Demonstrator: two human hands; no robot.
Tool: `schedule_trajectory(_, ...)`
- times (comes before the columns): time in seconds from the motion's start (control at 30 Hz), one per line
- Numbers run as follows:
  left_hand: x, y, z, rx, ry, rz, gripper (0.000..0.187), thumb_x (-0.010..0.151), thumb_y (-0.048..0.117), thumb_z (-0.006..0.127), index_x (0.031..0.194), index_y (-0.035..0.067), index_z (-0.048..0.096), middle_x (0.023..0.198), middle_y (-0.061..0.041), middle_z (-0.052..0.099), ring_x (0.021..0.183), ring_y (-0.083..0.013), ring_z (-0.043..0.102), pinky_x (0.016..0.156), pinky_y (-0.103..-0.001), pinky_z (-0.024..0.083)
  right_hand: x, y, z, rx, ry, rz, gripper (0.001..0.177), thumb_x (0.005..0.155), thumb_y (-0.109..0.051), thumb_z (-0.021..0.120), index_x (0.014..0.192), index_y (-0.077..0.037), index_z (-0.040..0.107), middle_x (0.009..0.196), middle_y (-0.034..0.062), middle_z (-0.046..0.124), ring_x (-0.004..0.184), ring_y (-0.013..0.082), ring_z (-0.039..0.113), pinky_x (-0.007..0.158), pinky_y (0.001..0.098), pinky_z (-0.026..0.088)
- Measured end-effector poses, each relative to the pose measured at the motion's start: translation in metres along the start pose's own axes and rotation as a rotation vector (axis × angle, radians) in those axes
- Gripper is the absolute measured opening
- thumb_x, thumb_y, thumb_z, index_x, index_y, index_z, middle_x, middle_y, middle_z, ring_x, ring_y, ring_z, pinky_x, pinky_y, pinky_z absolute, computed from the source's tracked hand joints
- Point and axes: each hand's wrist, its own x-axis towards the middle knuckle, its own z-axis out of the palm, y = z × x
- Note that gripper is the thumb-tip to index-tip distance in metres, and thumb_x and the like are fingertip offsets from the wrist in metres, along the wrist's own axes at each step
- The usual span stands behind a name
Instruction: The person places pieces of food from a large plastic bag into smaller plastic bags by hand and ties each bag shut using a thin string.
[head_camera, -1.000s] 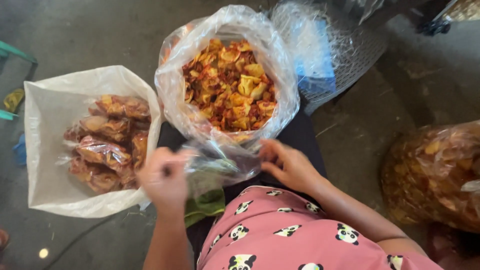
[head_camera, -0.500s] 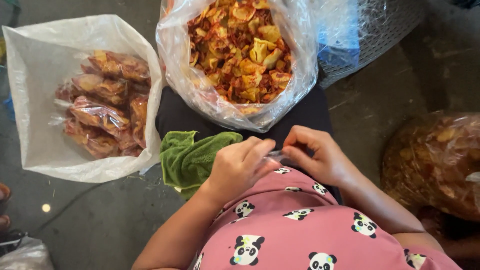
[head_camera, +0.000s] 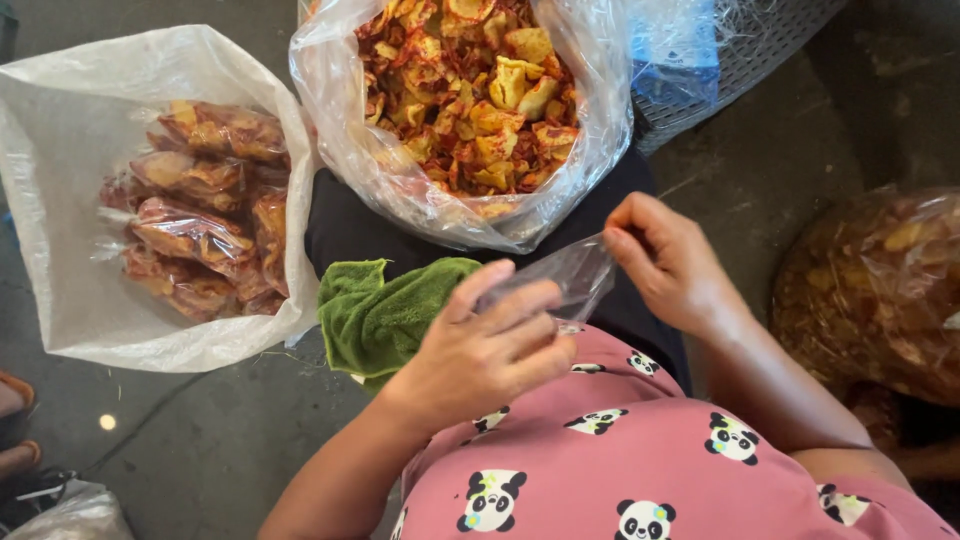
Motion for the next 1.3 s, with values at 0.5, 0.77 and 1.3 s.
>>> schedule_trajectory(0.5,0.055,-0.054,-0.036,-0.464,-0.271,-0.037,0.013,0.105,0.011,0.058,0.1,-0.001,0.061,0.117,-0.017,0.064,0.11,-0.0375,0.063,0.106,-0.052,0.05,0.019,-0.106,-0.05,-0.361,-0.275,-0.82,0.051,0.094,-0.043,0.063,0.12,0.002,0.063,0.123,0.0163,0.068,0.113,0.0368,0.064,0.103,0.049,0.051)
schedule_trajectory(0.77,0.064,-0.085,-0.012,-0.828,-0.168,-0.131,0.002,0.106,0.008,0.06,0.105,0.009,0.061,0.119,-0.005,0.056,0.119,-0.0257,0.054,0.109,-0.042,0.046,0.032,-0.12,-0.048,-0.271,-0.369,-1.031,0.021,0.095,-0.021,0.07,0.084,-0.004,0.07,0.106,0.0117,0.065,0.107,0.0336,0.06,0.094,0.0493,0.05)
schedule_trajectory(1.3,0.084,-0.075,-0.012,-1.037,-0.117,0.081,0.01,0.109,0.015,0.049,0.104,0.009,0.056,0.098,-0.001,0.062,0.09,-0.0215,0.059,0.092,-0.036,0.046,0.043,-0.118,-0.03,-0.294,-0.956,-0.662,0.017,0.094,-0.018,0.061,0.098,-0.006,0.072,0.142,0.0183,0.063,0.133,0.0383,0.058,0.104,0.0466,0.051)
